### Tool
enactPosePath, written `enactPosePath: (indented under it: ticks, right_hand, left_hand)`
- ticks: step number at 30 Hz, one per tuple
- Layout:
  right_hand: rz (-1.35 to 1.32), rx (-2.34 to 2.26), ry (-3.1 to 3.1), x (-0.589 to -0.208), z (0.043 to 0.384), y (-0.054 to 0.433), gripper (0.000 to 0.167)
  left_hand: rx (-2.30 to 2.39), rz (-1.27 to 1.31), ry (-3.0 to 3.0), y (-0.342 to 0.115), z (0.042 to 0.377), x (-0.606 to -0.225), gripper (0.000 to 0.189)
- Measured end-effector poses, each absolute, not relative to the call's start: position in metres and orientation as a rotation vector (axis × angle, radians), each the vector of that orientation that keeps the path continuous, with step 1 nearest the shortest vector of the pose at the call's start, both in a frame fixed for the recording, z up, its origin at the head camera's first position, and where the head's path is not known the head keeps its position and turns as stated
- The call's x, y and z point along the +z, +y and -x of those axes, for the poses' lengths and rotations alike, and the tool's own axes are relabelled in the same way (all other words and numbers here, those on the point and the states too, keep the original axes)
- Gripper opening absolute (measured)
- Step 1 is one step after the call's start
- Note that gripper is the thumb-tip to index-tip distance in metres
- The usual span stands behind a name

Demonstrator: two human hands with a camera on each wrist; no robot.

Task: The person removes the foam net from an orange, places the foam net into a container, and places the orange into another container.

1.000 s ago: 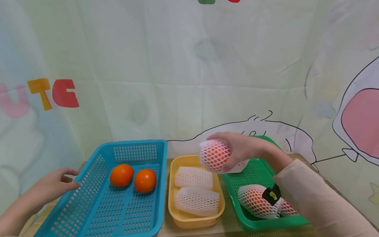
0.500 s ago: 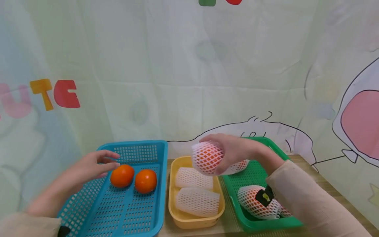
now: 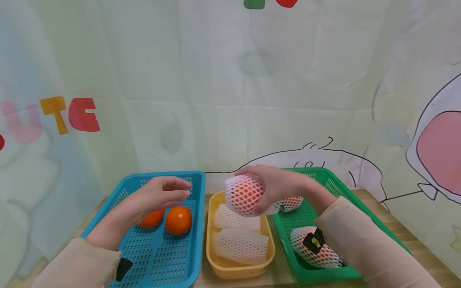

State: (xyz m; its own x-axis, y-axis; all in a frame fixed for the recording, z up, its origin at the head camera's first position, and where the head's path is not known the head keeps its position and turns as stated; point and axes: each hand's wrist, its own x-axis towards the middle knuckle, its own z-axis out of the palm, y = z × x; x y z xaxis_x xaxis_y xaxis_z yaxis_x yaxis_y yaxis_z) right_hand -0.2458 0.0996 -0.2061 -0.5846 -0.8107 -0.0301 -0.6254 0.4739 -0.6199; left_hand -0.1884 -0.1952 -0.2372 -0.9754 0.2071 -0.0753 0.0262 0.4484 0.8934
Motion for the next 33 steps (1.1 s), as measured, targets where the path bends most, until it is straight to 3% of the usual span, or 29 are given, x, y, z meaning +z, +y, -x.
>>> enactPosePath:
  ticks: [10,16,27,33]
  right_hand:
    - [1.188,-0.856,2.368,-0.211,0.245,0.089,0.08]
    - [1.22,-0.89,2.335,-0.212,0.243,0.083,0.077]
    - [1.268,-0.868,2.393,-0.219,0.243,0.077,0.079]
    - [1.352,-0.88,2.4,-0.221,0.242,0.072,0.078]
  left_hand:
    - [1.801,-0.359,2.27,-0.156,0.198,-0.238,0.037]
    - [1.854,-0.321,2.246,-0.143,0.199,-0.244,0.032]
    - [1.861,-0.229,2.203,-0.133,0.197,-0.247,0.052]
    - [1.89,-0.266,2.157,-0.13,0.197,-0.249,0.054]
